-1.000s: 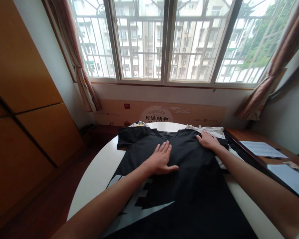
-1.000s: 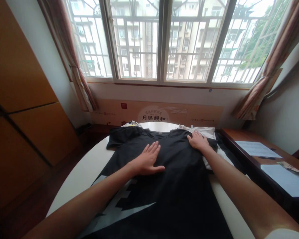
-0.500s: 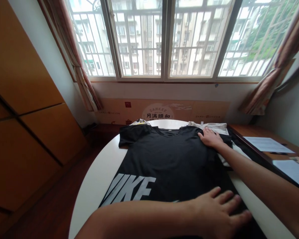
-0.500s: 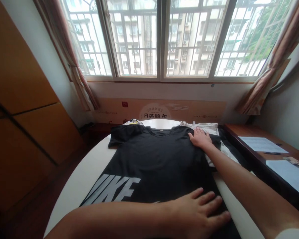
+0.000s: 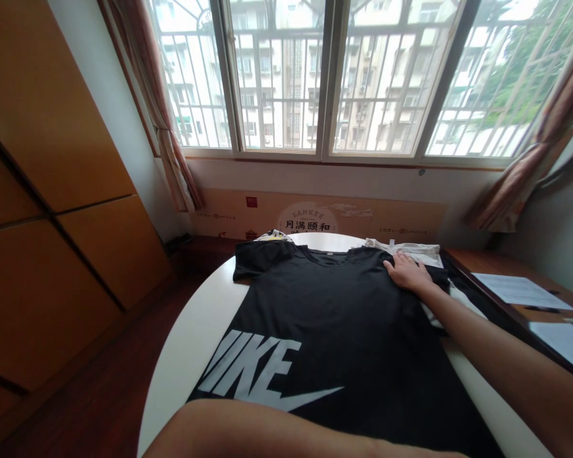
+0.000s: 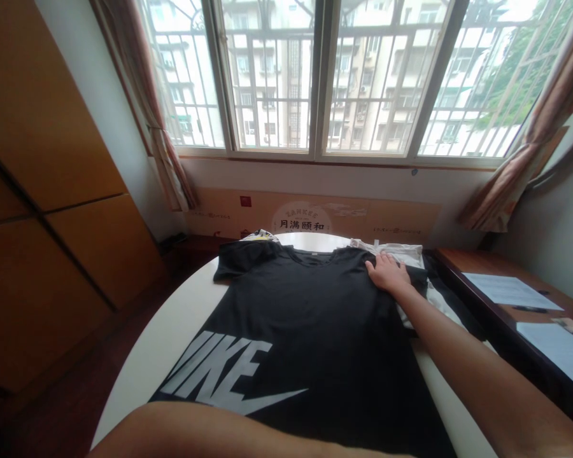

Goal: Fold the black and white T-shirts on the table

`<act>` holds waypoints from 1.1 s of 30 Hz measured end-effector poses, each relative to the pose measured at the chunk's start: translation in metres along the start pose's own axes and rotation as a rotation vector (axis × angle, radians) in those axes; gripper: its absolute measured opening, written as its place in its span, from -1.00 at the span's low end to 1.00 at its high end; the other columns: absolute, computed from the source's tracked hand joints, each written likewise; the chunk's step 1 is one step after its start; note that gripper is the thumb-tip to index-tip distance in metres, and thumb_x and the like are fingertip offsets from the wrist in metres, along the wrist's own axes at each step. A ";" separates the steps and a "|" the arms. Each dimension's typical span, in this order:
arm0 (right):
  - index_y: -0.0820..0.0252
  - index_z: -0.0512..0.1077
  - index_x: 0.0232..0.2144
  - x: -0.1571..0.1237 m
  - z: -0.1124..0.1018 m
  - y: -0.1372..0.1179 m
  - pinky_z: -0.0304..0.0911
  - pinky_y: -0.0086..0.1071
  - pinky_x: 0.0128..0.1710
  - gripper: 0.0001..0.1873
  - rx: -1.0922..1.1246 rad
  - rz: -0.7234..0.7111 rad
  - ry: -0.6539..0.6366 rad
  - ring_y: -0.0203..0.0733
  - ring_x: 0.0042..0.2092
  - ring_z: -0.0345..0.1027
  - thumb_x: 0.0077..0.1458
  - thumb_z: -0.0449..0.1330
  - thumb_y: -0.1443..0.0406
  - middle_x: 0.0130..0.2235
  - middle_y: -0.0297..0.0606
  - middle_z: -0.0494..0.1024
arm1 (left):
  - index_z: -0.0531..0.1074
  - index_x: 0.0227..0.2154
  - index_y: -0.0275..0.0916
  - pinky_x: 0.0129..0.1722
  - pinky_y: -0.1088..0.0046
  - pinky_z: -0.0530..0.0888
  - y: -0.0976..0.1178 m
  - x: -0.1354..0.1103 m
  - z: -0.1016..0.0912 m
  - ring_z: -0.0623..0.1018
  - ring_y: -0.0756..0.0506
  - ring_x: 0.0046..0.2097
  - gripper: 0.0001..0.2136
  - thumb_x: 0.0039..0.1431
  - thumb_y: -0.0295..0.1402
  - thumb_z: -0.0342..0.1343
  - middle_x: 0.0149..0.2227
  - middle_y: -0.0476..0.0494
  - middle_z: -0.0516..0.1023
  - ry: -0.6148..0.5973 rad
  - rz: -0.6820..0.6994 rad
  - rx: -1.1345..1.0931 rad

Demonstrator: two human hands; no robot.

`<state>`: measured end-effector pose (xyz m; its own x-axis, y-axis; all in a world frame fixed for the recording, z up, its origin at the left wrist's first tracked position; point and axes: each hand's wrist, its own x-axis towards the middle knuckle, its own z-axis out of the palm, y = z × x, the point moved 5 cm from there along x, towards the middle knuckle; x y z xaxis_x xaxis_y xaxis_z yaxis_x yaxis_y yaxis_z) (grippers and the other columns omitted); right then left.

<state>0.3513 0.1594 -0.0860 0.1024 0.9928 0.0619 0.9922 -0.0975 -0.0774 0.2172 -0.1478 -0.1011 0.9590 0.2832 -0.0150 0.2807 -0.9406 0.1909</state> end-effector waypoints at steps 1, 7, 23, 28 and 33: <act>0.40 0.03 0.49 0.001 0.001 0.001 -0.29 0.18 0.48 -0.17 0.002 -0.002 0.006 0.03 0.55 -0.28 0.43 -0.35 -0.03 0.55 -0.06 -0.11 | 0.57 0.16 0.07 -0.18 0.56 0.61 -0.006 -0.004 -0.010 0.54 0.06 0.22 -0.64 0.42 -0.22 0.01 0.15 0.28 0.59 0.043 0.007 -0.024; 0.36 0.06 0.48 0.005 0.006 0.005 -0.30 0.19 0.48 -0.18 0.007 -0.007 0.022 0.05 0.55 -0.28 0.43 -0.34 -0.04 0.55 -0.05 -0.10 | 0.25 0.40 -0.28 0.44 0.05 0.17 -0.156 -0.075 -0.107 0.18 -0.27 0.49 -0.38 0.38 -0.10 0.06 0.49 -0.35 0.13 0.491 -0.518 0.017; 0.35 0.36 0.31 -0.010 -0.012 0.019 0.05 0.21 0.35 -0.31 0.149 0.153 0.176 0.29 0.33 0.25 0.34 -0.09 0.05 0.30 0.18 0.42 | -0.07 0.51 -0.45 0.44 -0.06 0.09 -0.342 -0.281 -0.091 0.12 -0.40 0.49 -0.27 0.43 -0.09 -0.23 0.52 -0.49 -0.02 0.496 -1.636 0.083; 0.41 0.52 0.13 -0.018 -0.028 0.063 0.17 0.39 0.15 -0.28 0.137 0.441 0.264 0.59 0.27 0.23 0.18 0.09 -0.05 0.16 0.45 0.46 | -0.02 0.48 -0.55 0.43 0.04 0.14 -0.343 -0.279 -0.089 0.18 -0.39 0.47 -0.27 0.40 -0.13 -0.18 0.49 -0.57 0.04 0.520 -1.650 0.129; 0.36 0.58 0.07 0.001 -0.043 0.094 0.37 0.32 -0.04 -0.36 0.097 0.312 0.190 0.62 0.11 0.43 0.04 0.23 0.06 0.04 0.43 0.57 | -0.01 0.47 -0.58 0.42 0.03 0.15 -0.343 -0.278 -0.090 0.19 -0.40 0.46 -0.26 0.40 -0.14 -0.16 0.48 -0.59 0.06 0.530 -1.655 0.141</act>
<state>0.4473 0.1486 -0.0506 0.4191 0.8850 0.2029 0.9008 -0.3773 -0.2149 -0.1496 0.1126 -0.0739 -0.4271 0.8791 0.2118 0.8964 0.3809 0.2266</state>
